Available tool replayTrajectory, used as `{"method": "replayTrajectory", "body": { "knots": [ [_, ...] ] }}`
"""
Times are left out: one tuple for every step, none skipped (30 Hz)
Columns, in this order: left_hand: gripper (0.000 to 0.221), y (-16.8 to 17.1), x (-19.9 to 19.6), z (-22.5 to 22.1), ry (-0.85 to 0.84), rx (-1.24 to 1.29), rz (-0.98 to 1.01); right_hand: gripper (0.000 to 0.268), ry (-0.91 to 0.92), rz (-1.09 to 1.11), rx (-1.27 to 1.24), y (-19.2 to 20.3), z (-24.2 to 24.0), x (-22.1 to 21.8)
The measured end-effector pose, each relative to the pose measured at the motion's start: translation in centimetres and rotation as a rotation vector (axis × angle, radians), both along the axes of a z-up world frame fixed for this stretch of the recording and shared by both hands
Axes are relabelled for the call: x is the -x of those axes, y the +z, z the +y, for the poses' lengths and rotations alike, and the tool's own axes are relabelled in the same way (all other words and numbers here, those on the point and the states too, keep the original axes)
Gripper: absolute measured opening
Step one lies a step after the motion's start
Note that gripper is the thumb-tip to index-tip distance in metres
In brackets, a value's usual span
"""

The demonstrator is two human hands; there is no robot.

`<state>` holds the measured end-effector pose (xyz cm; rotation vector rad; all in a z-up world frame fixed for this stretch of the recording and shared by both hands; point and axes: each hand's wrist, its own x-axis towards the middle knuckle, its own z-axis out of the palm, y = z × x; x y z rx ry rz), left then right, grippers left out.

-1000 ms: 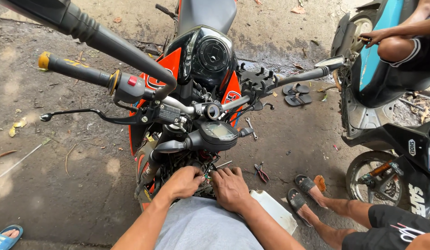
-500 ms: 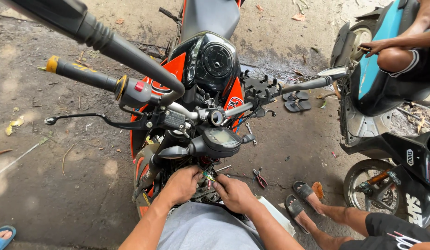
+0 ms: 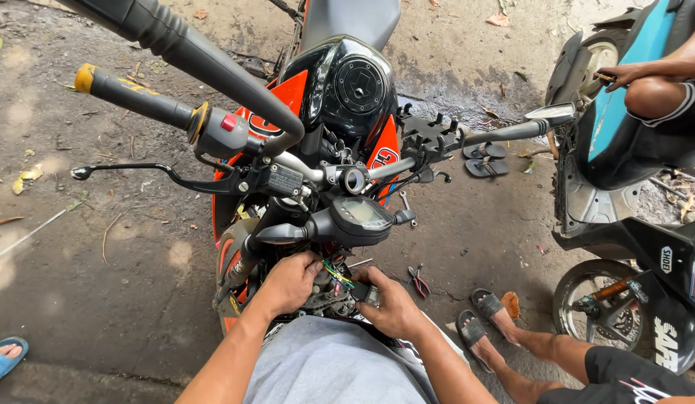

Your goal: Repairing the headlight and electrical wiring of a motorcycle.

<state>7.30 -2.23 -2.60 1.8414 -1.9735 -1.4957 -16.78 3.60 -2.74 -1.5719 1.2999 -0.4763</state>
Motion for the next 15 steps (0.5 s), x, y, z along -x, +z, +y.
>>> {"method": "replayTrajectory", "body": {
  "knots": [
    [0.024,-0.2,0.0,0.3,0.003,-0.002,-0.001,0.044,0.003,-0.001,-0.002,0.2,0.2,0.0],
    [0.023,-0.5,0.1,0.4,0.012,0.032,0.011,0.044,-0.010,-0.028,-0.014,0.4,0.2,0.0],
    [0.023,-0.8,0.1,0.6,0.021,0.066,0.023,0.043,-0.023,-0.056,-0.026,0.7,0.3,0.0],
    [0.023,-0.2,0.4,0.9,0.020,0.063,0.022,0.043,-0.024,-0.056,-0.029,0.5,0.4,0.1],
    [0.028,0.3,0.6,1.1,0.038,0.085,0.028,0.047,-0.044,-0.074,-0.038,0.3,0.6,0.1],
    [0.040,0.9,0.8,1.2,0.056,0.109,0.033,0.051,-0.064,-0.092,-0.045,0.1,0.5,0.1],
    [0.040,1.4,1.0,1.6,0.055,0.109,0.033,0.051,-0.064,-0.092,-0.045,-0.2,0.6,0.2],
    [0.034,1.8,1.2,1.8,0.021,0.147,0.054,0.047,-0.072,-0.170,-0.005,-0.7,0.6,0.3],
    [0.037,2.3,1.4,2.1,-0.014,0.185,0.076,0.044,-0.079,-0.248,0.034,-1.1,0.6,0.3],
    [0.037,2.0,1.6,2.1,-0.014,0.185,0.075,0.044,-0.079,-0.249,0.034,-1.2,0.6,0.4],
    [0.028,1.7,1.8,2.1,-0.100,0.335,0.132,0.043,-0.083,-0.272,0.033,-1.2,0.6,0.4],
    [0.020,1.3,1.9,2.2,-0.184,0.483,0.188,0.043,-0.084,-0.296,0.030,-1.4,0.6,0.4],
    [0.020,1.1,2.0,2.1,-0.182,0.482,0.187,0.043,-0.082,-0.296,0.028,-1.0,0.5,0.4],
    [0.016,1.0,2.2,2.0,-0.229,0.519,0.158,0.043,-0.042,-0.241,0.022,-0.6,0.5,0.5],
    [0.011,0.9,2.3,1.9,-0.275,0.556,0.128,0.043,-0.002,-0.185,0.017,-0.1,0.6,0.6]
  ]
}}
